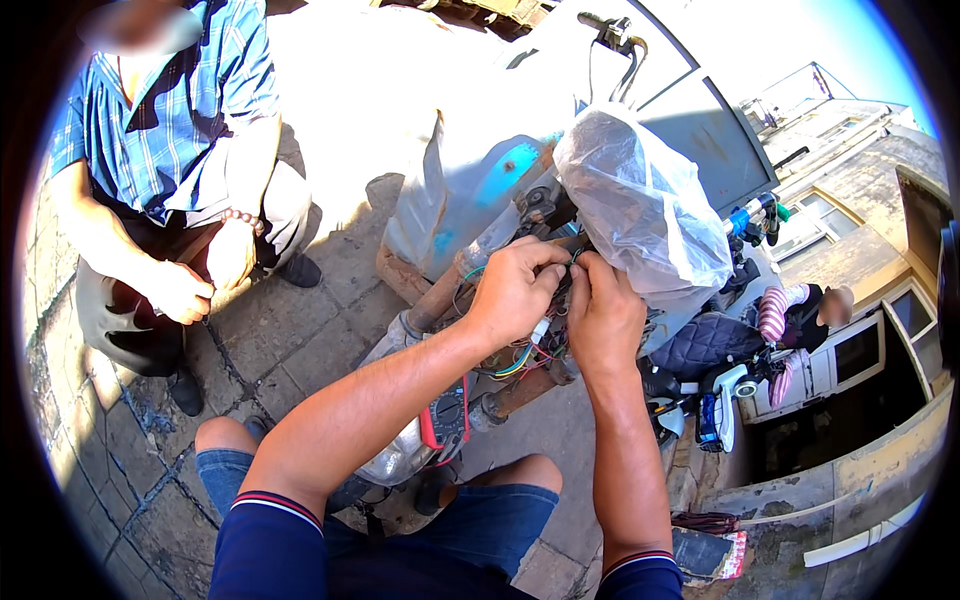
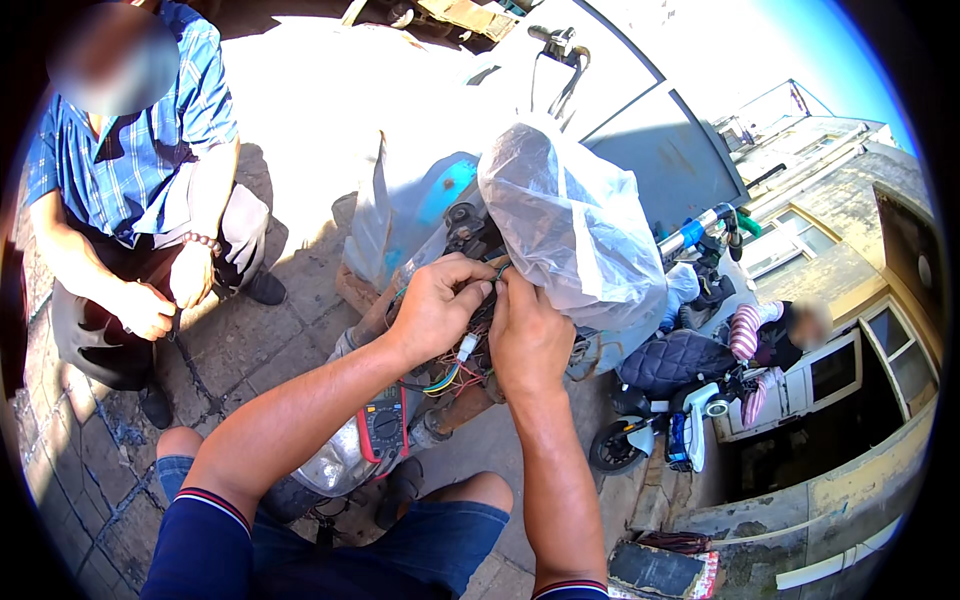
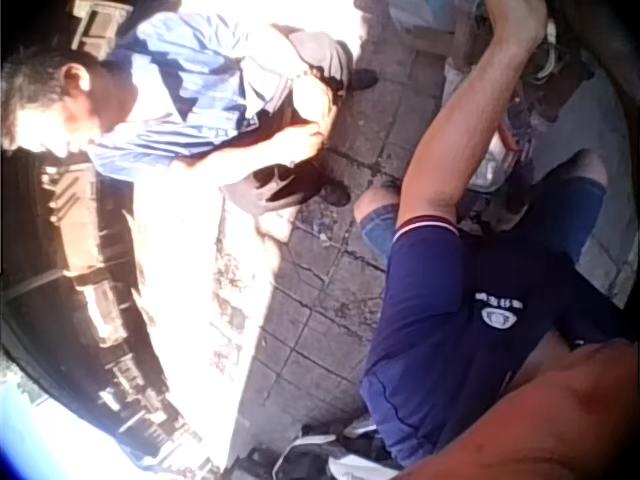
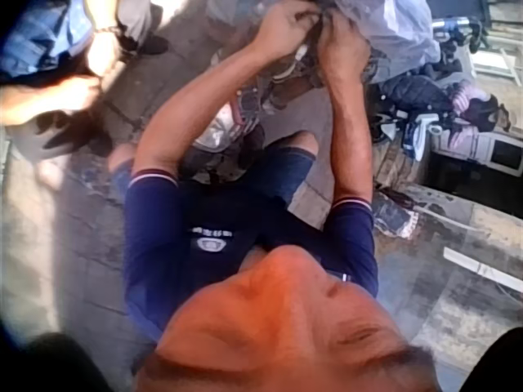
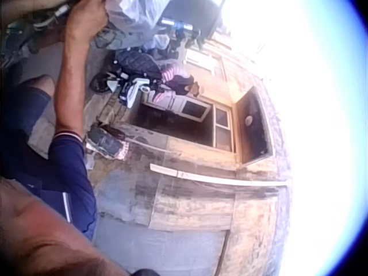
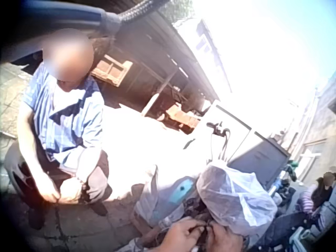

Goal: The person uses a multimeter to test the electrical continuity of various wires in a motorcycle's exposed wiring harness. They systematically probe different colored wires and connectors with the multimeter probes. Later, they use a pair of red scissors to cut a wire within the harness.

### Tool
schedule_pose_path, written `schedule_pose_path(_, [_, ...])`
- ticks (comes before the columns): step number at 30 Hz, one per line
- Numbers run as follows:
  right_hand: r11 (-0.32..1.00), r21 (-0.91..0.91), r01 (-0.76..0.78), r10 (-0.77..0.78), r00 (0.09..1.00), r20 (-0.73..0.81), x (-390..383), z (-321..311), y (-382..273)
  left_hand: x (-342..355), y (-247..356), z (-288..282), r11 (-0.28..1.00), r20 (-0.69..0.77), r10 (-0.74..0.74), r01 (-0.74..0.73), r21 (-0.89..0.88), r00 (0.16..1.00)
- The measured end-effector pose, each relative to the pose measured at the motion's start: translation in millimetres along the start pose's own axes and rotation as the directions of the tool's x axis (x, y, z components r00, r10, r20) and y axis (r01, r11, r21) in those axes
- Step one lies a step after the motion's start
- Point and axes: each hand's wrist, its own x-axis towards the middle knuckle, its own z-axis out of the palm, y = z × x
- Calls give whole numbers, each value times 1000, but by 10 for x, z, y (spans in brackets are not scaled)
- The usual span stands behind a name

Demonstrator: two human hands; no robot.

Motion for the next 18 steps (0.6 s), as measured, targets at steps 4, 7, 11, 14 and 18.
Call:
schedule_pose_path(4, [981, 49, -188, 178, 970, 169, 46, 17, 5, -18, 61, -10, 998, 25, -34, 33, 53, 999])
schedule_pose_path(7, [962, 42, -271, 253, 936, 243, 125, 53, 75, -26, 36, 13, 998, 0, 41, -41, 42, 999])
schedule_pose_path(11, [971, 20, -237, 230, 959, 167, 63, 53, 50, -12, 32, -18, 998, 20, 19, -20, 62, 1000])
schedule_pose_path(14, [995, -22, -97, 97, 994, 39, -11, 31, 15, 1, 11, -27, 999, 16, -26, 25, 26, 1000])
schedule_pose_path(18, [994, -95, 62, -61, 998, 13, -1, -6, 13, 15, 6, -25, 999, 14, -37, 37, 5, 999])
